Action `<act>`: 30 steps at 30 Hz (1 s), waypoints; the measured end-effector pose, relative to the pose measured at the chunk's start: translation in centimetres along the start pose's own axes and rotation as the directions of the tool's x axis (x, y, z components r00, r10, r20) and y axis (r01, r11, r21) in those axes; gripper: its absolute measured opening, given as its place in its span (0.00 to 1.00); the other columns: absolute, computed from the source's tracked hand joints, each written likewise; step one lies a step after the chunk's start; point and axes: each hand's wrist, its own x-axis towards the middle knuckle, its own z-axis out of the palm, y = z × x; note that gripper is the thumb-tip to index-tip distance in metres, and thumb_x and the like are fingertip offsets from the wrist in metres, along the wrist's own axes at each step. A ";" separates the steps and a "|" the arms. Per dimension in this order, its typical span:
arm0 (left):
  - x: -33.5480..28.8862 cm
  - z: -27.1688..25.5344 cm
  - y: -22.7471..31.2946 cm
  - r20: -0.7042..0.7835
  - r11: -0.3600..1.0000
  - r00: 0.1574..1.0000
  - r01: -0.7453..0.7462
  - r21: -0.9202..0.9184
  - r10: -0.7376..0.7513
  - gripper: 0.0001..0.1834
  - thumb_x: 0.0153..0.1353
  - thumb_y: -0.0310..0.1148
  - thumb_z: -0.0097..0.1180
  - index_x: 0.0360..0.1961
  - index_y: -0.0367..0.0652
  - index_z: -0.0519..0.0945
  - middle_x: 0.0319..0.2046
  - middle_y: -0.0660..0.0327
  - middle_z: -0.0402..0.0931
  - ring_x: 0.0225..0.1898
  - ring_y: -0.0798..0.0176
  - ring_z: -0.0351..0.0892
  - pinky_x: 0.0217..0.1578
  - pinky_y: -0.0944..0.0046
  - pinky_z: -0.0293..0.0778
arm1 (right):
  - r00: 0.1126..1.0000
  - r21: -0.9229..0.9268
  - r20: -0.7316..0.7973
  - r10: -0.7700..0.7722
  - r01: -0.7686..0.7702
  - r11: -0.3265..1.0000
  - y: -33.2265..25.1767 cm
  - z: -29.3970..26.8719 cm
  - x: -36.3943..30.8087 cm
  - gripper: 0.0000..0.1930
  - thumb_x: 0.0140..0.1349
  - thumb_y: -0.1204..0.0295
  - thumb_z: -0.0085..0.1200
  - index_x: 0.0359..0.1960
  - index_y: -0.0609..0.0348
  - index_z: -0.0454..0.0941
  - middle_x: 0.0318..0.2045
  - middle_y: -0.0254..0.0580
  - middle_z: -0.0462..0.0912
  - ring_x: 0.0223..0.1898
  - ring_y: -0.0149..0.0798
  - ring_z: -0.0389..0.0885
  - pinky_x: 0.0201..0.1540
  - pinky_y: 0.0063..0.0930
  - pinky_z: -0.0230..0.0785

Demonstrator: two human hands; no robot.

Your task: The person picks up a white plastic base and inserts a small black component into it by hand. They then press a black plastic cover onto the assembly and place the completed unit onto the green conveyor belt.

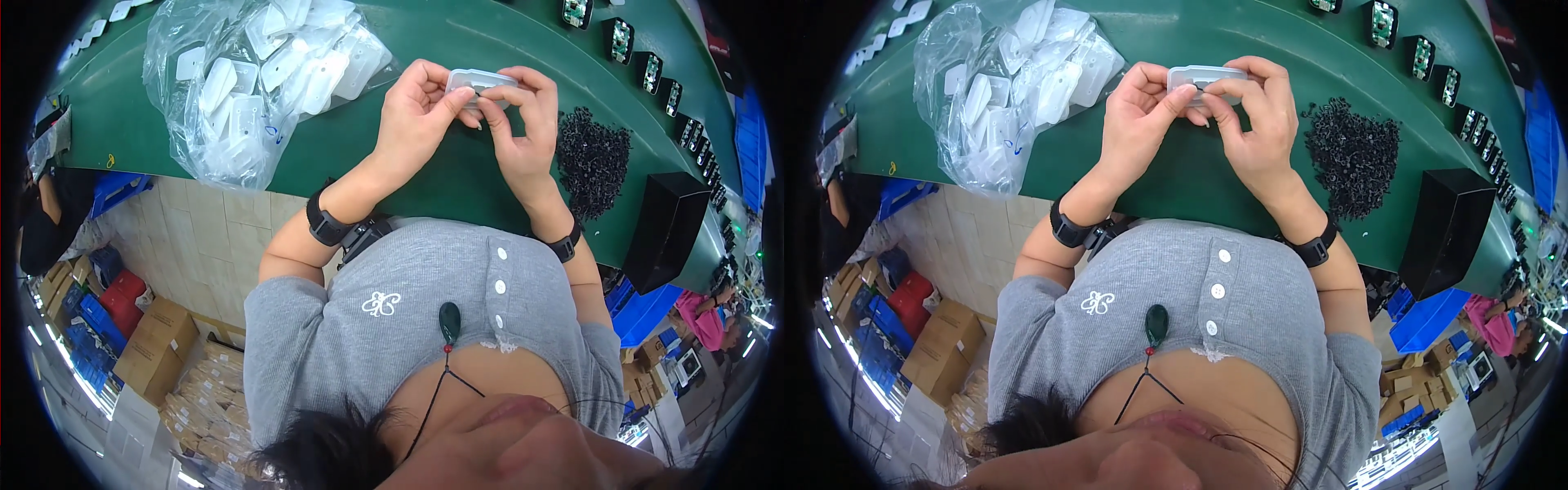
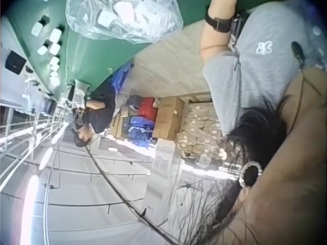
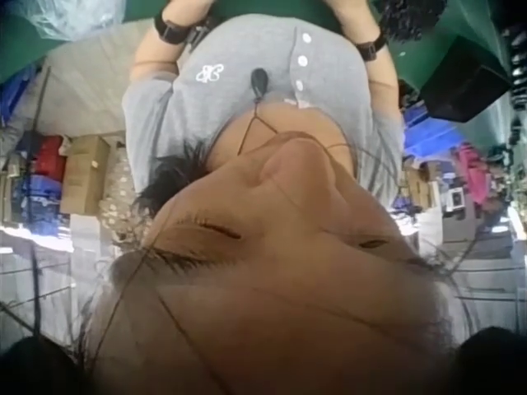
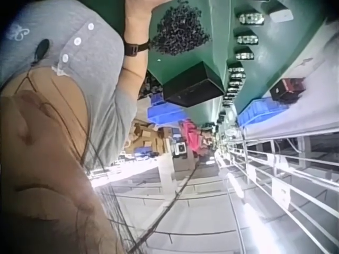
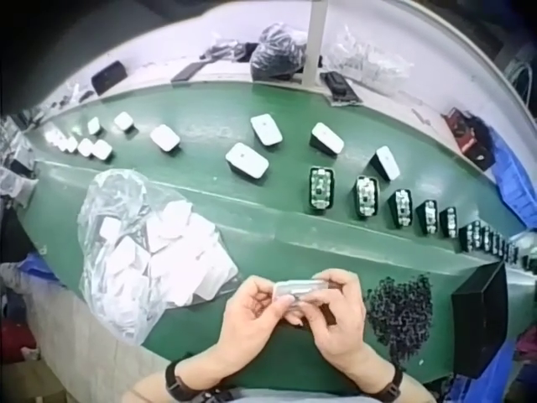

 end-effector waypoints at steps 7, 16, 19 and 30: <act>-0.4 -0.5 0.9 0.151 0.988 0.988 -0.001 0.152 -0.022 0.10 0.65 0.23 0.53 0.44 0.31 0.69 0.33 0.55 0.79 0.30 0.67 0.82 0.33 0.71 0.78 | 0.751 0.258 0.507 0.423 -0.601 0.757 0.0 -2.9 2.0 0.12 0.58 0.73 0.64 0.41 0.61 0.74 0.35 0.32 0.77 0.38 0.25 0.75 0.42 0.21 0.68; 3.2 -2.3 1.3 -0.120 0.815 0.993 0.055 0.577 0.018 0.03 0.64 0.24 0.52 0.38 0.39 0.76 0.28 0.56 0.79 0.28 0.62 0.81 0.31 0.65 0.75 | 0.992 -0.410 0.002 -0.125 0.115 0.905 4.2 -0.1 9.9 0.19 0.54 0.74 0.66 0.47 0.57 0.74 0.32 0.32 0.76 0.37 0.29 0.76 0.38 0.22 0.72; 4.7 -1.3 0.5 0.318 0.250 0.853 -0.442 0.861 0.413 0.03 0.54 0.27 0.58 0.31 0.43 0.78 0.28 0.57 0.73 0.33 0.52 0.76 0.33 0.56 0.74 | 0.959 -0.738 0.030 -0.282 0.212 0.640 5.4 0.2 16.3 0.16 0.61 0.60 0.59 0.37 0.62 0.79 0.31 0.44 0.82 0.35 0.45 0.81 0.39 0.35 0.73; 0.0 -1.8 0.2 0.369 0.078 0.848 -0.427 0.901 0.381 0.29 0.46 0.32 0.66 0.52 0.42 0.72 0.47 0.59 0.72 0.47 0.54 0.72 0.48 0.57 0.68 | 0.951 0.252 0.080 0.299 -0.309 0.917 5.1 -3.1 6.9 0.23 0.59 0.78 0.60 0.57 0.61 0.70 0.46 0.38 0.74 0.48 0.30 0.75 0.53 0.22 0.68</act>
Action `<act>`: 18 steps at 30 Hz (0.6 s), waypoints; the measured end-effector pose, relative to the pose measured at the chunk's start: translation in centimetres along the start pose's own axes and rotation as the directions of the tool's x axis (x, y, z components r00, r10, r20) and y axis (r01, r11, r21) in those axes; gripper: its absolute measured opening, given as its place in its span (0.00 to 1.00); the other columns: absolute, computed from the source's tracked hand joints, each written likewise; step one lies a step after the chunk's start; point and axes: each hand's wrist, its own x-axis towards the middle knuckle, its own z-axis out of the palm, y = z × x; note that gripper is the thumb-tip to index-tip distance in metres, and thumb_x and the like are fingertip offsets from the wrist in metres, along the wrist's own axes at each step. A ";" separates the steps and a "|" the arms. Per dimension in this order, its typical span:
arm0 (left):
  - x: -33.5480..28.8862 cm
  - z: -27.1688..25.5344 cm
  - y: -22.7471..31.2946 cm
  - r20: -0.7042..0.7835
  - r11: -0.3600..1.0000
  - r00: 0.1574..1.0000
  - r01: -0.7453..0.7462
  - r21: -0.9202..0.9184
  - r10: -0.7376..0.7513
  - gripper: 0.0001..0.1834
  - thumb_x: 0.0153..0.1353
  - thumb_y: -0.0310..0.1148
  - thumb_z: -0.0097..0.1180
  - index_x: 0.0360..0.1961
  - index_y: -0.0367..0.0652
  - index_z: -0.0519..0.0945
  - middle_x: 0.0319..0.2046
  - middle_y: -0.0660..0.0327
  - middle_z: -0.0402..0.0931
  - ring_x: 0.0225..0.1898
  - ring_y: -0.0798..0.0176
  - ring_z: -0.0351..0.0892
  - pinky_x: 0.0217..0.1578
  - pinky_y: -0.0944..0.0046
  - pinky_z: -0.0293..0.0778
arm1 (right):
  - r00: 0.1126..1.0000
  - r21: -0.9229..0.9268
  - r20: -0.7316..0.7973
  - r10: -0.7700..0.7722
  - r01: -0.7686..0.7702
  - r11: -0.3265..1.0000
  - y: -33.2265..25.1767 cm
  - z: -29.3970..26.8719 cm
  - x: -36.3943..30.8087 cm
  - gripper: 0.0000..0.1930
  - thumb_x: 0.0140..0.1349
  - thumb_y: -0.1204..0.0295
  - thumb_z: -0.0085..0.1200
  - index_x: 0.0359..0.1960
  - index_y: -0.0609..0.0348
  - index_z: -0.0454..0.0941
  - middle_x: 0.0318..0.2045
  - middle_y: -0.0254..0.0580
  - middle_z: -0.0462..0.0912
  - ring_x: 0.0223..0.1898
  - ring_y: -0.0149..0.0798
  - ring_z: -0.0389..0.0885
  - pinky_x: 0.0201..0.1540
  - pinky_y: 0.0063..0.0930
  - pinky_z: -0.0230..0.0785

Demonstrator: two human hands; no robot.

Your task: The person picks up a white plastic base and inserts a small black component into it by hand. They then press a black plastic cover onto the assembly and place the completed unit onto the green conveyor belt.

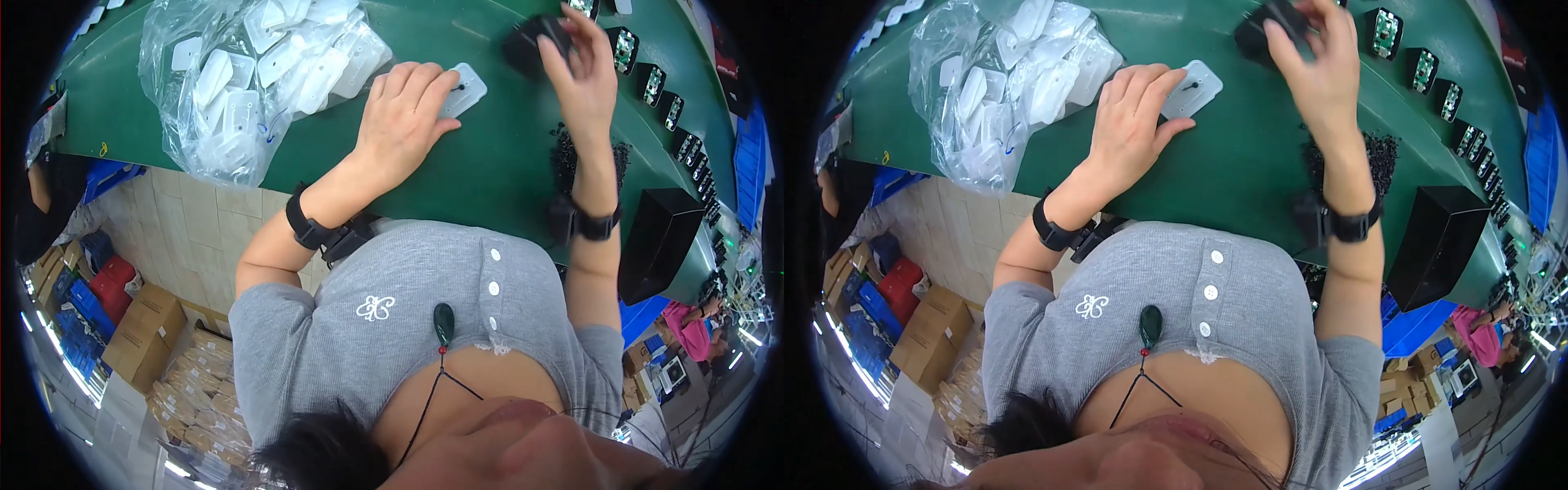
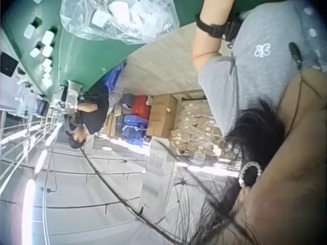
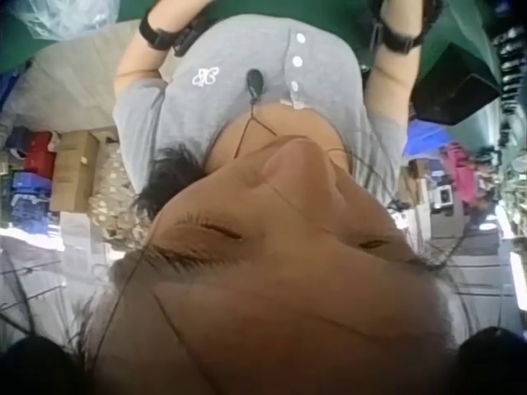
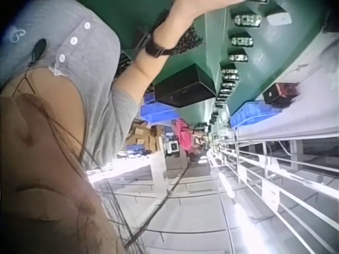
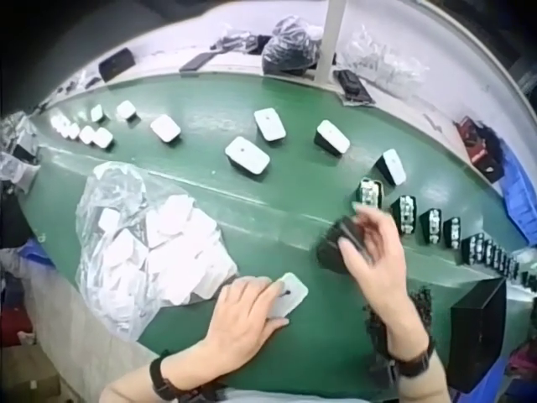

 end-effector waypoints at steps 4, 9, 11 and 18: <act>0.4 0.4 -1.1 0.007 0.985 0.985 -0.171 -0.035 0.172 0.25 0.47 0.26 0.63 0.50 0.43 0.75 0.49 0.60 0.75 0.53 0.56 0.72 0.50 0.58 0.67 | 0.986 -0.319 0.078 -0.151 0.168 0.933 0.2 -1.3 -4.8 0.24 0.58 0.80 0.60 0.58 0.61 0.72 0.52 0.42 0.75 0.53 0.37 0.76 0.58 0.29 0.68; 1.1 0.7 -1.7 -0.004 0.968 0.987 -0.161 -0.190 0.163 0.25 0.50 0.22 0.59 0.52 0.44 0.75 0.51 0.60 0.76 0.55 0.56 0.73 0.53 0.57 0.68 | 0.971 -0.428 0.159 -0.178 0.230 0.874 -0.6 -1.4 -5.4 0.22 0.55 0.80 0.61 0.53 0.59 0.77 0.51 0.45 0.78 0.53 0.43 0.77 0.56 0.31 0.69; 1.1 0.3 -1.9 -0.036 0.956 0.993 -0.121 -0.268 0.115 0.25 0.52 0.21 0.57 0.54 0.44 0.75 0.53 0.59 0.76 0.55 0.55 0.73 0.54 0.56 0.68 | 0.962 -0.385 0.170 -0.214 0.265 0.884 -1.3 -1.1 -5.2 0.21 0.54 0.80 0.61 0.53 0.58 0.77 0.51 0.46 0.79 0.53 0.44 0.77 0.56 0.31 0.69; -0.4 0.1 -2.6 -0.040 0.951 0.993 -0.116 -0.285 0.110 0.25 0.55 0.18 0.49 0.55 0.43 0.76 0.57 0.58 0.74 0.60 0.55 0.72 0.56 0.56 0.69 | 0.867 -0.277 0.439 -0.235 0.380 0.883 -2.6 1.1 -5.3 0.22 0.54 0.82 0.59 0.53 0.58 0.77 0.51 0.44 0.79 0.52 0.46 0.77 0.54 0.32 0.71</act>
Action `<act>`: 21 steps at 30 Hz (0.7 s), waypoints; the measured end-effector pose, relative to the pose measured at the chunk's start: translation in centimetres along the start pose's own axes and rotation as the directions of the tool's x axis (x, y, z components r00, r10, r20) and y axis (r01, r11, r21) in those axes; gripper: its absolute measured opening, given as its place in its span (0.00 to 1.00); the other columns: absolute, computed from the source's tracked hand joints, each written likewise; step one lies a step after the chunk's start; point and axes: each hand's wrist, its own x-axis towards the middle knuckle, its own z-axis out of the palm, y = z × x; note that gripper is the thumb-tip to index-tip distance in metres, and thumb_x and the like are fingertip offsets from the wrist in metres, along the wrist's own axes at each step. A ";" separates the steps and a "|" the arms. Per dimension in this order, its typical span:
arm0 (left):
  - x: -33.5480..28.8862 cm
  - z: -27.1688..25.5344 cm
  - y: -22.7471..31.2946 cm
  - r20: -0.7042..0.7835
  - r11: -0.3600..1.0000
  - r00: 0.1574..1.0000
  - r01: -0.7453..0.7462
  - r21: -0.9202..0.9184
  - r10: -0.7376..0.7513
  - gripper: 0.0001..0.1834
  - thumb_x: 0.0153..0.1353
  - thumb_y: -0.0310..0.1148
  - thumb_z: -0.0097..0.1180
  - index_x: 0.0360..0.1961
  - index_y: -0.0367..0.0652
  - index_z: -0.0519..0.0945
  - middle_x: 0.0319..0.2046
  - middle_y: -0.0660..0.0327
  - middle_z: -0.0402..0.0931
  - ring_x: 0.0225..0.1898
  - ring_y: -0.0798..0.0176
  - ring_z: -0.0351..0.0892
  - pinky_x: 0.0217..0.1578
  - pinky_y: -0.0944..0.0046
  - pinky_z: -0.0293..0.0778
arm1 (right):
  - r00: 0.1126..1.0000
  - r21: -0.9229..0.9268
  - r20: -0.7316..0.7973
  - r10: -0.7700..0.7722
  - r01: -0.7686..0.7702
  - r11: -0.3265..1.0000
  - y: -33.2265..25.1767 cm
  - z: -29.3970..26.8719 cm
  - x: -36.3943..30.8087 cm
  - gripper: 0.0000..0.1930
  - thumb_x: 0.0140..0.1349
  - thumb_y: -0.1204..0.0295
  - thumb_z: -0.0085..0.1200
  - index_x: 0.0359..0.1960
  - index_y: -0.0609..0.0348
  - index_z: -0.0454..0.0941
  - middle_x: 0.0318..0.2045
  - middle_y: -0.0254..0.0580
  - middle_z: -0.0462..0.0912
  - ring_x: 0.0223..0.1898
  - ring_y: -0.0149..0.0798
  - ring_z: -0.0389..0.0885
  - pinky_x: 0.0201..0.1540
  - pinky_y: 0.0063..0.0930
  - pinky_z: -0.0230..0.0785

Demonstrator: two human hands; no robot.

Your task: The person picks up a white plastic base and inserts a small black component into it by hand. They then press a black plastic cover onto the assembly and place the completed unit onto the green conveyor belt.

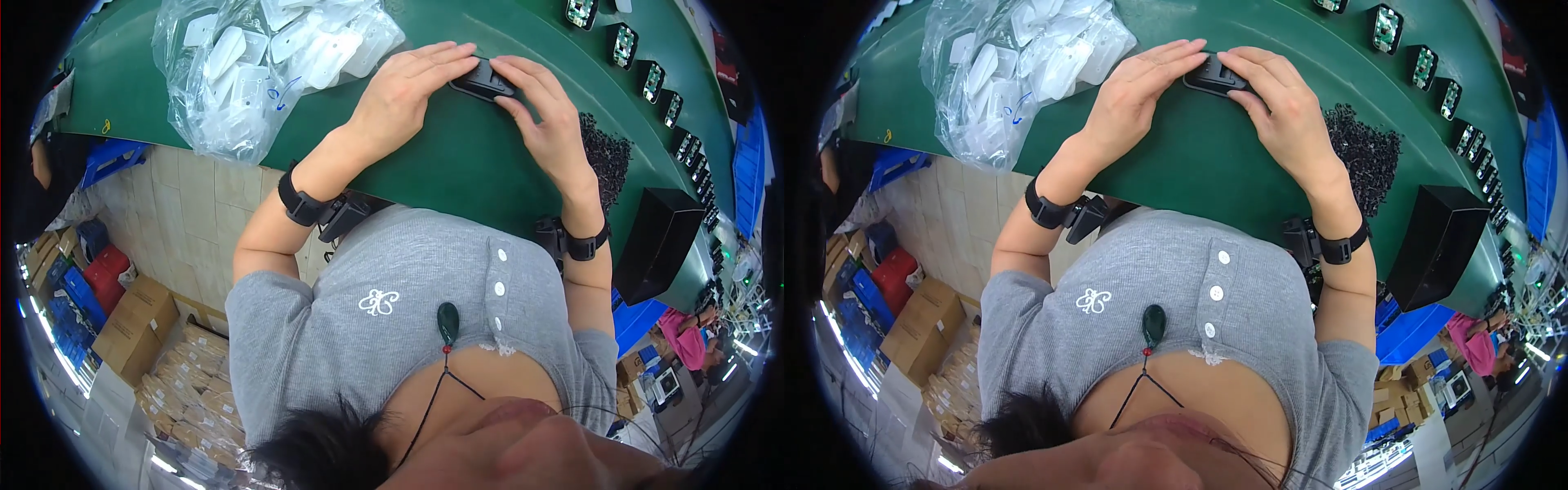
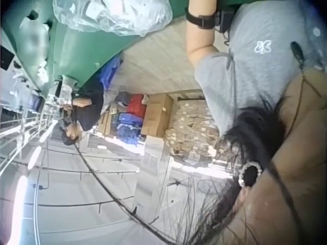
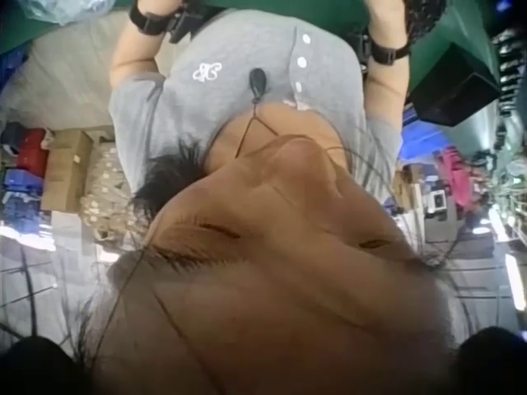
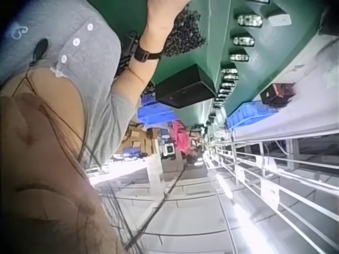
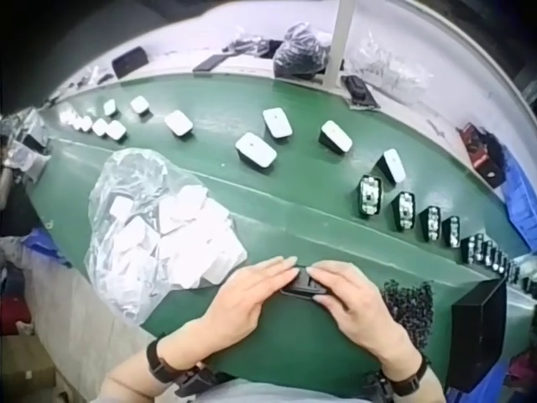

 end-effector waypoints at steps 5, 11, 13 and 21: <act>-0.2 -0.1 -0.2 0.063 0.996 0.998 -0.022 0.087 0.017 0.25 0.56 0.17 0.47 0.56 0.43 0.76 0.58 0.59 0.74 0.60 0.56 0.71 0.56 0.57 0.70 | 1.000 -0.050 0.011 -0.024 0.025 0.998 0.4 0.5 -0.2 0.23 0.53 0.83 0.60 0.53 0.58 0.77 0.51 0.45 0.78 0.51 0.46 0.78 0.53 0.33 0.72; -0.2 0.0 1.2 0.084 0.972 0.996 -0.052 0.231 0.033 0.27 0.51 0.25 0.57 0.56 0.40 0.75 0.58 0.57 0.73 0.59 0.55 0.72 0.55 0.58 0.70 | 0.995 -0.068 -0.012 -0.099 0.098 0.993 1.3 1.2 -0.3 0.22 0.52 0.82 0.61 0.52 0.61 0.78 0.49 0.47 0.79 0.49 0.46 0.78 0.52 0.33 0.72; 0.2 0.5 1.8 0.042 0.955 0.998 -0.053 0.292 0.043 0.31 0.45 0.27 0.65 0.55 0.35 0.74 0.54 0.54 0.75 0.54 0.52 0.76 0.52 0.58 0.73 | 0.999 0.033 -0.007 -0.038 0.038 0.999 1.7 0.5 0.1 0.22 0.51 0.82 0.62 0.51 0.62 0.78 0.48 0.46 0.80 0.49 0.43 0.79 0.53 0.32 0.71; 2.6 0.3 1.7 0.093 0.803 0.879 0.467 -0.371 -0.468 0.21 0.55 0.41 0.65 0.42 0.35 0.78 0.37 0.51 0.79 0.37 0.48 0.77 0.40 0.55 0.73 | 0.941 0.684 -0.009 0.338 -0.240 0.689 0.1 1.2 2.1 0.26 0.57 0.78 0.62 0.59 0.64 0.69 0.51 0.44 0.77 0.56 0.35 0.73 0.60 0.28 0.64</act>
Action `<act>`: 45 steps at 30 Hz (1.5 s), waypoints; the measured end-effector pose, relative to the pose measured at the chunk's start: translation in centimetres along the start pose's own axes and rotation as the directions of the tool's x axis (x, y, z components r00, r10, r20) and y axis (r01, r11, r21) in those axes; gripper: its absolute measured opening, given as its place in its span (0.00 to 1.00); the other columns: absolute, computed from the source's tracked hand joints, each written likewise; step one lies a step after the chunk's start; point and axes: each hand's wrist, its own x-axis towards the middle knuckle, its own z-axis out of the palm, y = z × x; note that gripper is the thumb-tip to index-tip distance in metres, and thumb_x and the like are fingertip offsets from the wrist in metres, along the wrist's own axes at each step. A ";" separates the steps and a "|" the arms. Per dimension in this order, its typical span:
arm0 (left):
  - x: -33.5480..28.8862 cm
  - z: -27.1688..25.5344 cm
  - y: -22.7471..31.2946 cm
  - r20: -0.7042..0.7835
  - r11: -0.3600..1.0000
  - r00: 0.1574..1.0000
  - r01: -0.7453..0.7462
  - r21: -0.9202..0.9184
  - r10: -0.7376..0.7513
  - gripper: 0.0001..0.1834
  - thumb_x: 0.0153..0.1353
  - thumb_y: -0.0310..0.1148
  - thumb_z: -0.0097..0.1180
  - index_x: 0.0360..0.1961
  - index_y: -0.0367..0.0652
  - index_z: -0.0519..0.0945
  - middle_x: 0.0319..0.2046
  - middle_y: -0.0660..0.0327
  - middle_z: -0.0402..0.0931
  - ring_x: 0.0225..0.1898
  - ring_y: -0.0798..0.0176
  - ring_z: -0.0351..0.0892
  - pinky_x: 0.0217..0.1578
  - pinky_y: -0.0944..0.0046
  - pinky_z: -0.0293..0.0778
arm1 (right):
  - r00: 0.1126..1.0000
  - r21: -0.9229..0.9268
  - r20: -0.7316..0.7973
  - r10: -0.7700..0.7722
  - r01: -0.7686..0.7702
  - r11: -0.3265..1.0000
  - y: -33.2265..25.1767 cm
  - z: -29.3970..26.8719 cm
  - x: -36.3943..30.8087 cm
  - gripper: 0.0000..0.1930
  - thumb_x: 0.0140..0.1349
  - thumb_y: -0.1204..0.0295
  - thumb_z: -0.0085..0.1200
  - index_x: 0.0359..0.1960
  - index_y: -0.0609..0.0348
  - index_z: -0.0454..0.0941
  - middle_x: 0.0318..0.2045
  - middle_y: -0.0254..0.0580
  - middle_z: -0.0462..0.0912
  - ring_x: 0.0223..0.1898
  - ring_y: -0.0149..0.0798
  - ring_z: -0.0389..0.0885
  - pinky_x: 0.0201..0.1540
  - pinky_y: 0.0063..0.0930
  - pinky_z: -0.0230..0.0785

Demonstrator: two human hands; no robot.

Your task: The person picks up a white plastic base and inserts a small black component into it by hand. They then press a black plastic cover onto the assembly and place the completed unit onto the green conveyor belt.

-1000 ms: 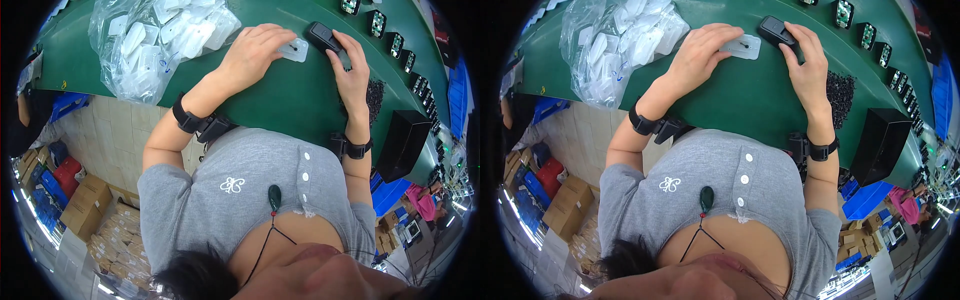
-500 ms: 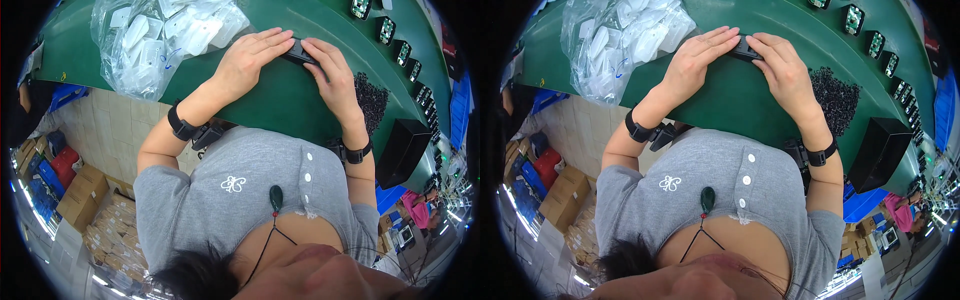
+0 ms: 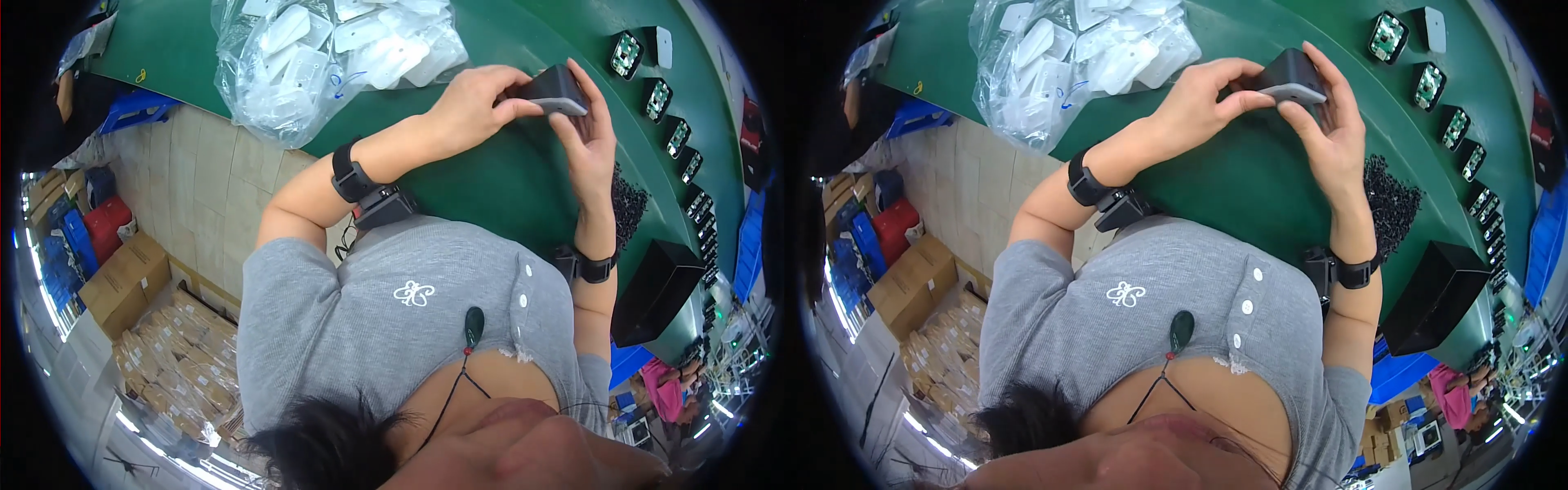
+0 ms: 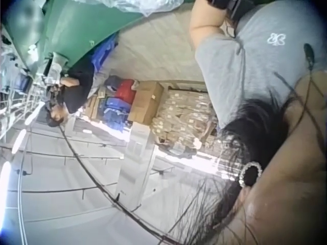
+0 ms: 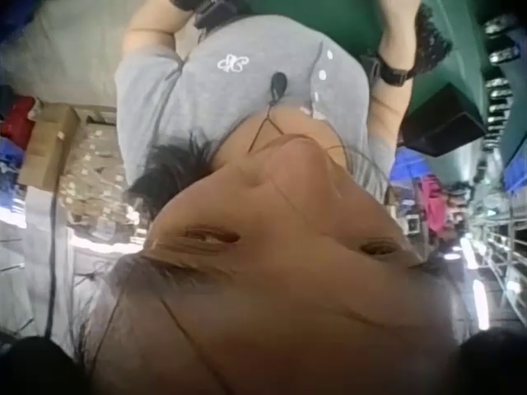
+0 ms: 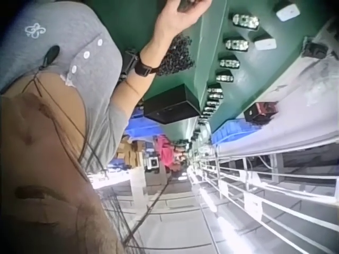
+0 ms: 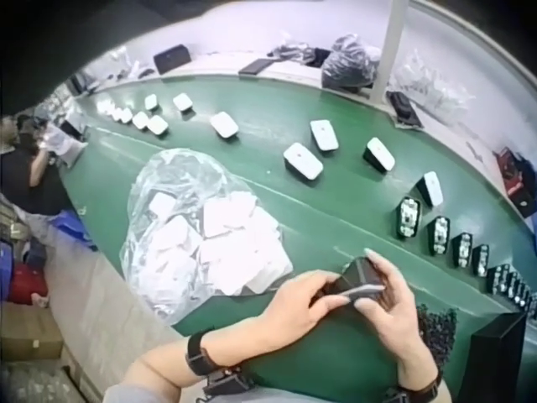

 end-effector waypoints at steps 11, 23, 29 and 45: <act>-1.0 -12.3 1.1 -0.589 0.850 0.726 0.011 0.527 0.355 0.12 0.66 0.27 0.52 0.50 0.37 0.76 0.39 0.57 0.78 0.34 0.65 0.77 0.37 0.68 0.73 | 0.996 -0.529 0.035 -0.087 0.093 0.843 0.1 -4.0 14.5 0.16 0.57 0.75 0.60 0.47 0.64 0.75 0.37 0.41 0.81 0.38 0.33 0.79 0.42 0.26 0.72; 6.3 -16.7 -4.2 -0.012 0.367 0.967 -0.085 0.926 0.255 0.16 0.64 0.30 0.53 0.53 0.40 0.76 0.39 0.55 0.76 0.35 0.60 0.78 0.39 0.65 0.73 | 0.943 -0.870 0.088 -0.321 0.230 0.437 -1.1 -6.7 16.3 0.16 0.55 0.66 0.62 0.42 0.63 0.80 0.33 0.47 0.84 0.36 0.42 0.82 0.40 0.31 0.72; 5.5 -18.1 -4.1 -0.057 0.549 0.992 0.108 0.829 -0.108 0.23 0.62 0.31 0.52 0.60 0.44 0.72 0.32 0.57 0.74 0.33 0.64 0.74 0.37 0.65 0.72 | 0.967 -0.671 -0.187 -0.174 0.004 0.741 -4.6 -8.4 6.9 0.12 0.57 0.73 0.61 0.43 0.63 0.79 0.31 0.36 0.80 0.30 0.28 0.73 0.34 0.21 0.66; -4.2 -11.5 2.7 -0.497 0.943 0.856 0.031 0.331 0.146 0.13 0.57 0.25 0.64 0.43 0.36 0.76 0.32 0.63 0.74 0.30 0.73 0.73 0.26 0.75 0.72 | 0.940 -0.913 -0.185 -0.288 -0.055 0.405 2.2 -6.8 -6.6 0.07 0.53 0.73 0.64 0.31 0.58 0.79 0.30 0.35 0.77 0.32 0.37 0.75 0.36 0.29 0.69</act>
